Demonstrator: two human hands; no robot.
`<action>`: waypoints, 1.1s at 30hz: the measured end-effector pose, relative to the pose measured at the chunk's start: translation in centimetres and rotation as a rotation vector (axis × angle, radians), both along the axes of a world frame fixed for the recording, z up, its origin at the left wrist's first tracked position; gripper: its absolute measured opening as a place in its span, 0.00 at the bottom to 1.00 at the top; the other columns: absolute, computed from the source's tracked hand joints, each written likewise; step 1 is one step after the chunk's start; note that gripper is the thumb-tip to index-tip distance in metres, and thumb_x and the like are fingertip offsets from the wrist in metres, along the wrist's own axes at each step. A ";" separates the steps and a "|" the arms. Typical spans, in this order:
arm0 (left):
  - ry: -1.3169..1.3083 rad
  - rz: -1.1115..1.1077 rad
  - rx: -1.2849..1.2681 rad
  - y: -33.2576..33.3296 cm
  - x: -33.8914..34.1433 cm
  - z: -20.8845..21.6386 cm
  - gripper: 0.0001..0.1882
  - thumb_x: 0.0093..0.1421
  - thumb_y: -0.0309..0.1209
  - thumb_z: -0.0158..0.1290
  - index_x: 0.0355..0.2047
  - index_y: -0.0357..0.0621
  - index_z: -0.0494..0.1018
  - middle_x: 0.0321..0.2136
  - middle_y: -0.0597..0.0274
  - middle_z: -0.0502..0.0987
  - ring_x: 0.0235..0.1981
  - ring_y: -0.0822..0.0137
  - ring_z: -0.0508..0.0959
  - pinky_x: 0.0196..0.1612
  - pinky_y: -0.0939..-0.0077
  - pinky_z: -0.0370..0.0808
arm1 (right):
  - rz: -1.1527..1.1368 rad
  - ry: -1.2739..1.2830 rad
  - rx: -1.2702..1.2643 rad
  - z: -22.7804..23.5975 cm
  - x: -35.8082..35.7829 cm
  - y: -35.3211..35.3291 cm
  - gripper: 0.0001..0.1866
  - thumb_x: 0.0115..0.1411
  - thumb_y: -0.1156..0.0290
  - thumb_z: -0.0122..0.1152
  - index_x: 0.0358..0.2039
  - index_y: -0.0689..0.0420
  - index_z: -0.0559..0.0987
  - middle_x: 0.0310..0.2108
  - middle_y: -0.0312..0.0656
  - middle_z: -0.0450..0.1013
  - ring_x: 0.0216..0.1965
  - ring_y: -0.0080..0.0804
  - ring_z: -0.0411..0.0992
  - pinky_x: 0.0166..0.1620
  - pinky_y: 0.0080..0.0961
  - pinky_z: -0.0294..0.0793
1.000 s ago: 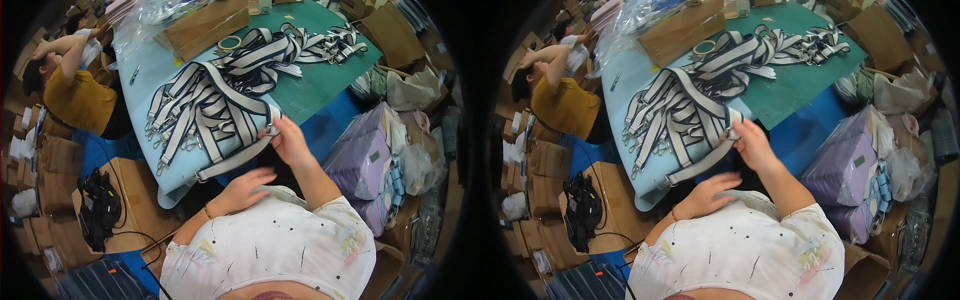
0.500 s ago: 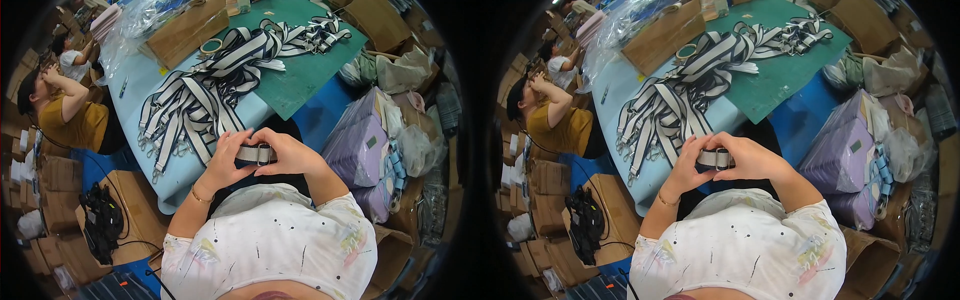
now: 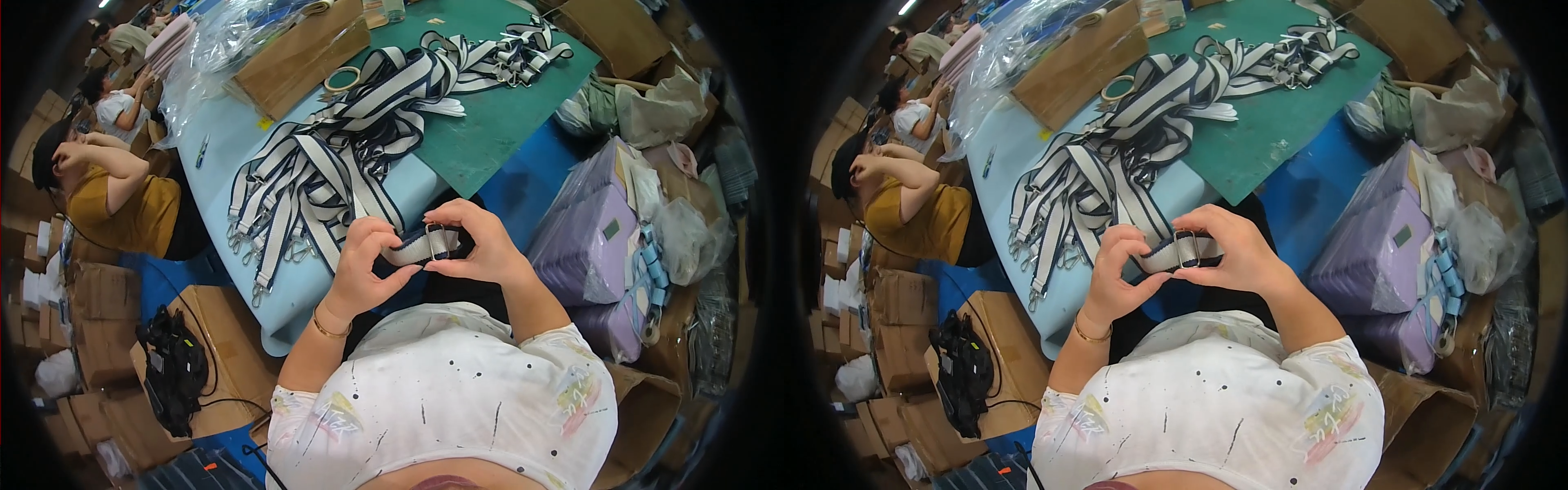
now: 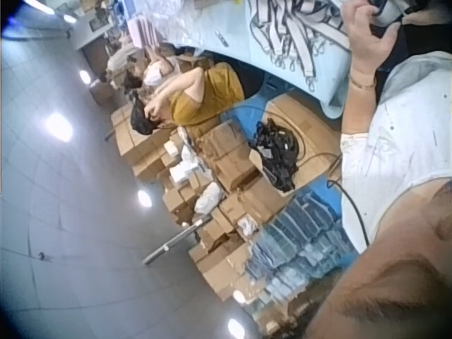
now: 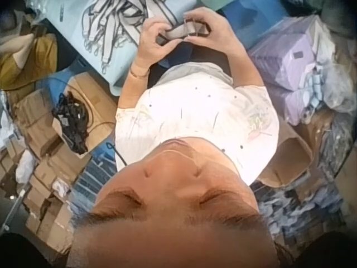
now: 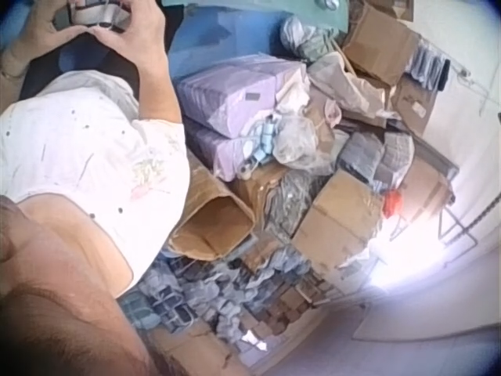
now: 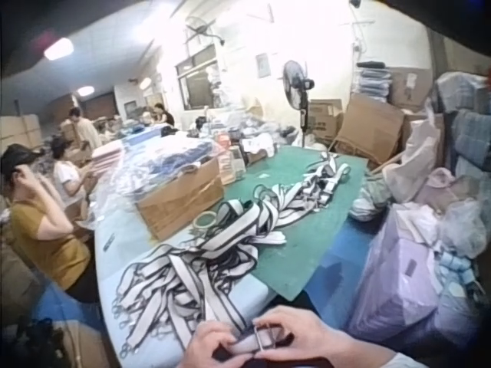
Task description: Assembling metal buckles and clips onto striped fabric straps.
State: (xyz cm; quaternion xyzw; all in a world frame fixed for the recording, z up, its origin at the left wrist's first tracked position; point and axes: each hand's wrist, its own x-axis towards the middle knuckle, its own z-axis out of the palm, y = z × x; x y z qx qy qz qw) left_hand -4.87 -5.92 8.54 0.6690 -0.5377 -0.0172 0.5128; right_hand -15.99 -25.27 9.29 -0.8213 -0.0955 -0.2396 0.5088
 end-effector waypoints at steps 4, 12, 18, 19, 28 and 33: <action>0.157 -0.138 0.010 0.4 0.9 0.2 0.13 0.48 0.24 0.61 0.34 0.40 0.71 0.32 0.58 0.71 0.33 0.62 0.72 0.38 0.73 0.68 | 0.053 -0.108 -0.105 0.0 0.8 -0.7 0.29 0.38 0.67 0.76 0.42 0.58 0.75 0.37 0.41 0.73 0.39 0.36 0.71 0.39 0.27 0.73; 0.352 -0.104 0.166 -1.0 1.1 -0.7 0.07 0.53 0.25 0.55 0.32 0.37 0.71 0.30 0.58 0.73 0.32 0.65 0.73 0.38 0.75 0.68 | 0.061 -0.012 -0.257 0.5 1.8 0.6 0.32 0.38 0.68 0.75 0.46 0.56 0.73 0.38 0.41 0.73 0.38 0.33 0.71 0.40 0.26 0.72; 1.027 -0.319 0.069 0.1 1.5 -2.2 0.10 0.60 0.24 0.50 0.42 0.36 0.68 0.38 0.66 0.73 0.39 0.76 0.72 0.44 0.80 0.69 | 0.087 0.054 -0.088 -0.5 1.6 0.3 0.37 0.39 0.69 0.75 0.52 0.56 0.70 0.40 0.39 0.73 0.40 0.31 0.71 0.41 0.26 0.72; 0.899 -0.292 0.110 -0.3 1.3 -2.6 0.10 0.61 0.23 0.50 0.42 0.36 0.68 0.39 0.64 0.73 0.40 0.76 0.72 0.44 0.81 0.69 | 0.106 0.013 -0.122 -0.4 1.8 0.6 0.36 0.39 0.70 0.75 0.52 0.56 0.70 0.40 0.40 0.73 0.40 0.32 0.71 0.41 0.26 0.72; 1.218 -0.309 -0.130 0.3 0.4 -3.1 0.15 0.59 0.19 0.48 0.47 0.38 0.64 0.47 0.57 0.71 0.47 0.69 0.72 0.51 0.73 0.69 | 0.018 0.074 -0.107 -0.5 2.0 2.4 0.37 0.42 0.69 0.74 0.54 0.57 0.70 0.42 0.42 0.73 0.42 0.35 0.71 0.44 0.26 0.73; 1.277 -0.343 -0.261 0.6 0.0 -2.2 0.29 0.54 0.18 0.53 0.55 0.41 0.56 0.47 0.56 0.69 0.47 0.67 0.71 0.51 0.75 0.69 | 0.188 0.093 0.122 -1.9 2.8 2.1 0.34 0.44 0.70 0.73 0.53 0.58 0.70 0.43 0.43 0.70 0.44 0.35 0.71 0.46 0.26 0.74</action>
